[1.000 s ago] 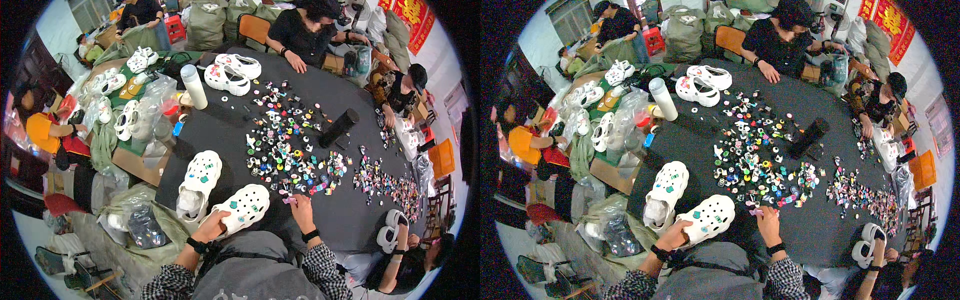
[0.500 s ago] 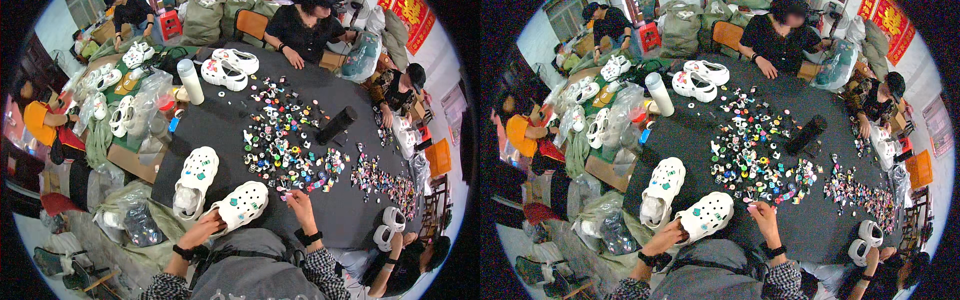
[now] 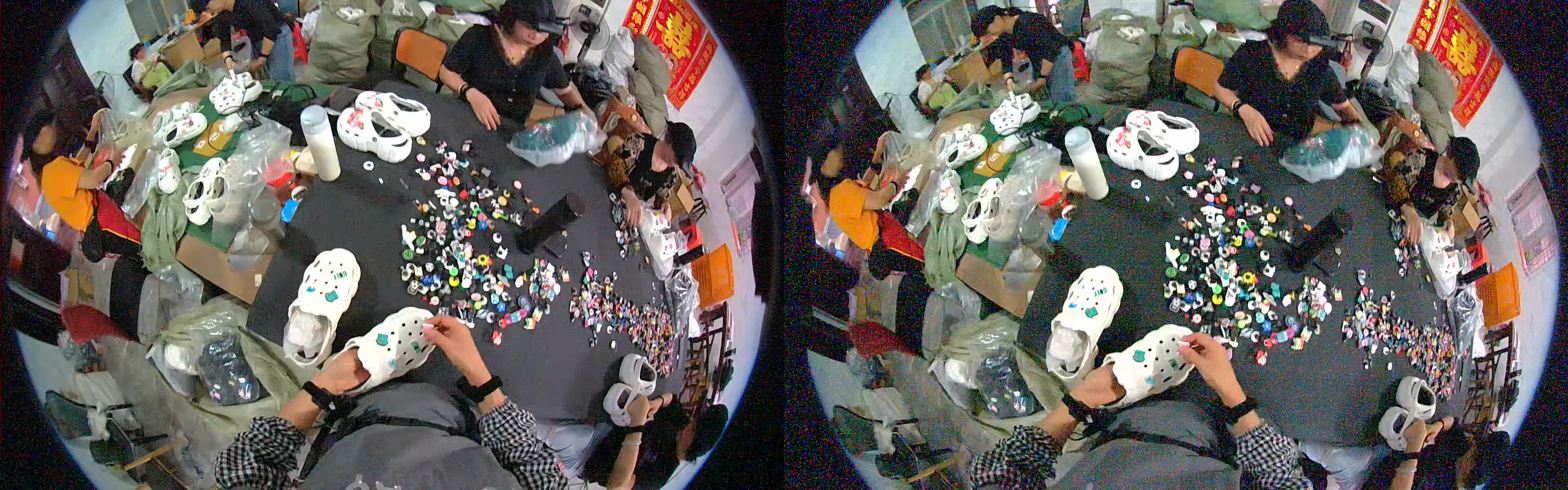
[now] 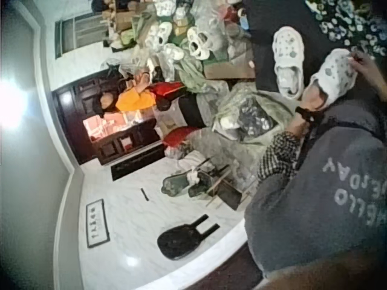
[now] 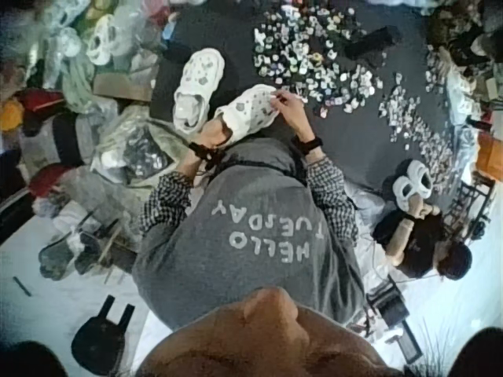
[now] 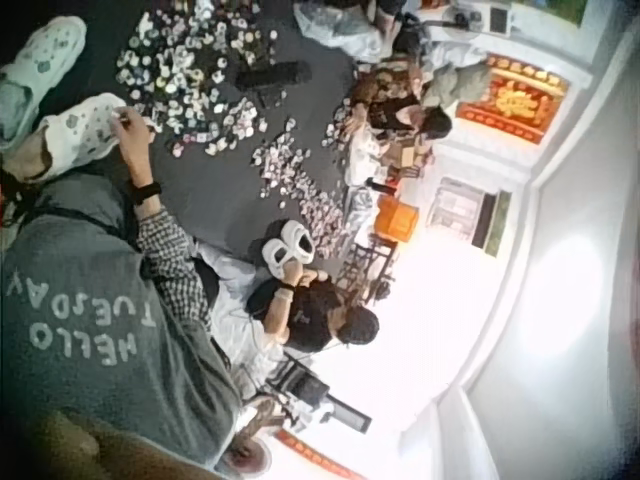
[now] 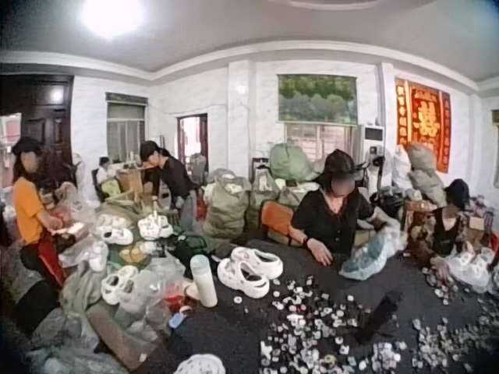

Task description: Attaching decorative charms to the holes of rubber clog shoes.

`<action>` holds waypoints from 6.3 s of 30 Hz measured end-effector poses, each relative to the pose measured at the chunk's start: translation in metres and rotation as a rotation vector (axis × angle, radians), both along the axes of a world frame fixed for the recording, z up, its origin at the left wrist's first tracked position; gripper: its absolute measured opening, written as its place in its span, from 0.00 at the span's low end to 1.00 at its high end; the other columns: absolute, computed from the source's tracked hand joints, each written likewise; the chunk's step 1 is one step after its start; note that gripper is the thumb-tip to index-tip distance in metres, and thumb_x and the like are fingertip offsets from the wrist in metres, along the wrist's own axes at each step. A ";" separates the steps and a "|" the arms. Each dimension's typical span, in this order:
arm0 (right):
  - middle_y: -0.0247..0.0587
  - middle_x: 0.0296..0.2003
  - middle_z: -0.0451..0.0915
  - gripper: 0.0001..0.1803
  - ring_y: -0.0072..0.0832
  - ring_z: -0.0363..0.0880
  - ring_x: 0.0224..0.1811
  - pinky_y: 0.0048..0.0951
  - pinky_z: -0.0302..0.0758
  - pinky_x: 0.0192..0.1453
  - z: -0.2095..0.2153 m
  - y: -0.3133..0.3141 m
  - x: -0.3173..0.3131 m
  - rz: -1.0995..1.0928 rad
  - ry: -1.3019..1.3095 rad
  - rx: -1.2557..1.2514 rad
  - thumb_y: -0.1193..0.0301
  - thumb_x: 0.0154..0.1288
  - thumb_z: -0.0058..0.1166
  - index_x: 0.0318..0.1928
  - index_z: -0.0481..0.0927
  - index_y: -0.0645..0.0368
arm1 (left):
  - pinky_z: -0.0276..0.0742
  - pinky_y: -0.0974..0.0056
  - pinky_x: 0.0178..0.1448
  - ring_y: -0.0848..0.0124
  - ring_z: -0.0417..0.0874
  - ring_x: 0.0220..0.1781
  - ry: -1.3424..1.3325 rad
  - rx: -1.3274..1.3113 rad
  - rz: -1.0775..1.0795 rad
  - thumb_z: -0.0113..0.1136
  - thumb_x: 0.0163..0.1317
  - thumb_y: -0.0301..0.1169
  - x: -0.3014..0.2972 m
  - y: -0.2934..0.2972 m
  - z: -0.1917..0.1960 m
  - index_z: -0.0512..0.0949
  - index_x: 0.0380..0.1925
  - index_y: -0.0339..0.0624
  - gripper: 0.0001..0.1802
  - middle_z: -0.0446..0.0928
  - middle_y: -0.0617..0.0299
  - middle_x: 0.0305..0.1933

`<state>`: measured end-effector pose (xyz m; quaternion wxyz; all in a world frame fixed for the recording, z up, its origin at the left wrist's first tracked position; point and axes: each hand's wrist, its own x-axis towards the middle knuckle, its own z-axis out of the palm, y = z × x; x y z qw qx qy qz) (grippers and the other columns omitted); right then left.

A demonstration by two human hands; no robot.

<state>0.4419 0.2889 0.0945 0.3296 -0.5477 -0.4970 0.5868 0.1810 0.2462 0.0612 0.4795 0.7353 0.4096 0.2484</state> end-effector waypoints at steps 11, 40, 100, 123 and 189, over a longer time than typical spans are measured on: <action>0.39 0.33 0.81 0.11 0.23 0.82 0.35 0.23 0.80 0.41 -0.010 0.009 -0.008 -0.046 0.020 -0.084 0.71 0.66 0.54 0.44 0.77 0.67 | 0.74 0.59 0.62 0.65 0.77 0.58 -1.056 -1.382 0.261 0.45 0.70 0.30 0.016 0.012 -0.022 0.68 0.60 0.39 0.20 0.74 0.57 0.59; 0.45 0.31 0.78 0.09 0.34 0.80 0.32 0.30 0.77 0.37 0.001 0.005 -0.025 0.089 -0.343 0.338 0.75 0.56 0.61 0.38 0.79 0.65 | 0.75 0.60 0.60 0.66 0.79 0.54 -1.079 -1.374 0.297 0.54 0.65 0.28 0.019 0.012 -0.042 0.70 0.59 0.42 0.21 0.76 0.59 0.56; 0.44 0.28 0.80 0.10 0.41 0.81 0.32 0.40 0.76 0.37 0.024 0.065 -0.039 0.641 -0.594 0.328 0.66 0.53 0.60 0.31 0.79 0.59 | 0.75 0.61 0.59 0.65 0.79 0.54 -0.708 -1.350 0.462 0.55 0.66 0.30 0.022 0.018 0.009 0.72 0.58 0.43 0.20 0.77 0.60 0.56; 0.45 0.28 0.80 0.09 0.45 0.80 0.35 0.43 0.75 0.38 0.020 0.063 -0.047 0.734 -0.847 0.545 0.65 0.56 0.57 0.31 0.76 0.57 | 0.74 0.62 0.60 0.68 0.78 0.54 -0.939 -1.383 0.331 0.57 0.65 0.30 0.024 0.017 -0.025 0.71 0.59 0.44 0.22 0.76 0.60 0.57; 0.45 0.30 0.73 0.09 0.42 0.76 0.34 0.37 0.73 0.38 0.029 0.061 -0.035 0.707 -0.581 0.382 0.72 0.56 0.58 0.34 0.73 0.62 | 0.74 0.69 0.51 0.72 0.78 0.46 -0.518 -0.734 0.064 0.58 0.62 0.27 0.024 0.009 -0.028 0.73 0.55 0.36 0.21 0.78 0.59 0.51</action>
